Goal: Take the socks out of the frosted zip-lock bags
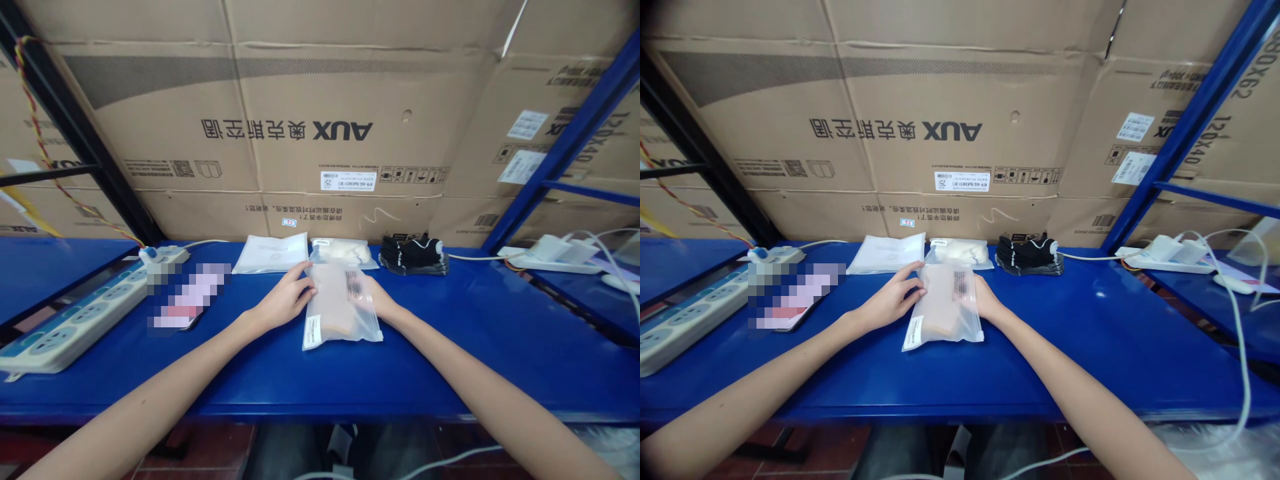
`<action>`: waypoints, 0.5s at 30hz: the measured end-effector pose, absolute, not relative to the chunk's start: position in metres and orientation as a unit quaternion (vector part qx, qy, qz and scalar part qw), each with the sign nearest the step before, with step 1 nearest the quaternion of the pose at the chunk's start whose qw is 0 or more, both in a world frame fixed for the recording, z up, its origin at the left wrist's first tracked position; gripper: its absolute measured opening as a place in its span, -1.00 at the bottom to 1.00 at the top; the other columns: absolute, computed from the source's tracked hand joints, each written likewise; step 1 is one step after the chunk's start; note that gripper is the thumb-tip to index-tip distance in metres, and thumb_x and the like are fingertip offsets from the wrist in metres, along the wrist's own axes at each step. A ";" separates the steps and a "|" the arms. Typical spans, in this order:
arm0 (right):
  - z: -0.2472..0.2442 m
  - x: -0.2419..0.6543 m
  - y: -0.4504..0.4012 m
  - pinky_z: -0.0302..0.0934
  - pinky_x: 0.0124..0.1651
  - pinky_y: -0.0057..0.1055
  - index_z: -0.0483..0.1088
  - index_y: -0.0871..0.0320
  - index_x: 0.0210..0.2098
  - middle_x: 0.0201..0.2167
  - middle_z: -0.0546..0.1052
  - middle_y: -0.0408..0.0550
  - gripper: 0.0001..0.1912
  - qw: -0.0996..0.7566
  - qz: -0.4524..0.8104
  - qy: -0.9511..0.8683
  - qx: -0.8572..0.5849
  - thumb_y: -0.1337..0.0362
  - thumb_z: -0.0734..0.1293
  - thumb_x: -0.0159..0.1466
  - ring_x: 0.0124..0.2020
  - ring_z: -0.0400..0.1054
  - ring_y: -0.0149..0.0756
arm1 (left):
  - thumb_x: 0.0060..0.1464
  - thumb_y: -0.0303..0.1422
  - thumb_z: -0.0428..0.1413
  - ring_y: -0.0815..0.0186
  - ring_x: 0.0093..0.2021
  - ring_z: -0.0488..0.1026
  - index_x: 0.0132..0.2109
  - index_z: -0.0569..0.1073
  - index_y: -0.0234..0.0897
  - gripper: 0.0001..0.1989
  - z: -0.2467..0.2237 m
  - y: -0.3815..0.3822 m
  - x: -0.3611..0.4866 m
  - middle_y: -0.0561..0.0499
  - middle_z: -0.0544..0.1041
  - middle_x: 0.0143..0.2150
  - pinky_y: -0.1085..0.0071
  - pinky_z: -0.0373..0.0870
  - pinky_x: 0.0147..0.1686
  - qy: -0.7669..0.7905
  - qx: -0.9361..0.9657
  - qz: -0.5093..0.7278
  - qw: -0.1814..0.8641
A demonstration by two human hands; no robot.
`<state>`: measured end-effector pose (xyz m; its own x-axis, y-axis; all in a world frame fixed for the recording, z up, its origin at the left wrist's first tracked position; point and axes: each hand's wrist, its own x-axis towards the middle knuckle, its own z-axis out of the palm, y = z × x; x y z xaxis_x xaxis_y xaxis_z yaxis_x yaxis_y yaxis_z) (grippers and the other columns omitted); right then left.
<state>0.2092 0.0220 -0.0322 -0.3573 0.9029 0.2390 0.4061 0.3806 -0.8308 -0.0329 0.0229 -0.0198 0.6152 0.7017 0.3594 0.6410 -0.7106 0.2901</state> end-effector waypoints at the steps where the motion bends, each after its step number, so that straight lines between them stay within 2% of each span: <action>1: -0.033 0.210 0.022 0.31 -0.04 -0.22 0.49 0.20 -0.31 -0.23 0.60 0.01 -0.81 0.363 0.360 -0.736 -0.444 0.28 0.43 0.07 -0.11 0.45 -0.05 | 0.31 -0.28 -0.12 0.04 0.33 0.14 -0.19 0.46 -0.31 -0.70 -0.019 0.021 -0.031 -0.26 0.17 0.31 0.09 0.22 0.26 0.372 0.896 0.232 0.069; 4: -0.030 0.211 0.021 0.33 -0.07 -0.22 0.49 0.22 -0.28 -0.24 0.60 0.00 -0.76 0.374 0.403 -0.705 -0.448 0.27 0.44 0.05 -0.13 0.46 -0.06 | 0.30 -0.28 -0.10 0.01 0.33 0.14 -0.22 0.46 -0.30 -0.71 -0.018 0.020 -0.029 -0.25 0.18 0.31 0.04 0.20 0.26 0.370 0.893 0.249 0.063; 9: -0.013 0.210 0.016 0.33 -0.01 -0.23 0.50 0.17 -0.23 -0.22 0.61 -0.03 -0.77 0.409 0.465 -0.640 -0.455 0.29 0.43 0.08 -0.12 0.47 -0.13 | 0.27 -0.28 -0.07 0.00 0.34 0.10 -0.30 0.42 -0.26 -0.76 -0.011 0.030 -0.037 -0.19 0.28 0.23 -0.06 0.17 0.25 0.385 0.876 0.287 0.031; 15: 0.002 0.216 0.021 0.38 -0.10 -0.26 0.41 0.18 -0.23 -0.43 0.60 -0.05 -0.87 0.424 0.463 -0.554 -0.546 0.37 0.35 0.20 -0.31 0.52 -0.22 | 0.26 -0.28 -0.06 0.04 0.26 0.21 -0.31 0.38 -0.26 -0.77 0.003 0.044 -0.059 -0.20 0.32 0.18 0.00 0.18 0.23 0.413 0.854 0.317 0.000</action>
<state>0.2158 0.0209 0.0021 -0.0440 0.9984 -0.0350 0.2119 -0.0249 -0.9770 -0.0590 0.0438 0.0027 0.4587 0.7052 0.5407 0.7048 -0.6593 0.2620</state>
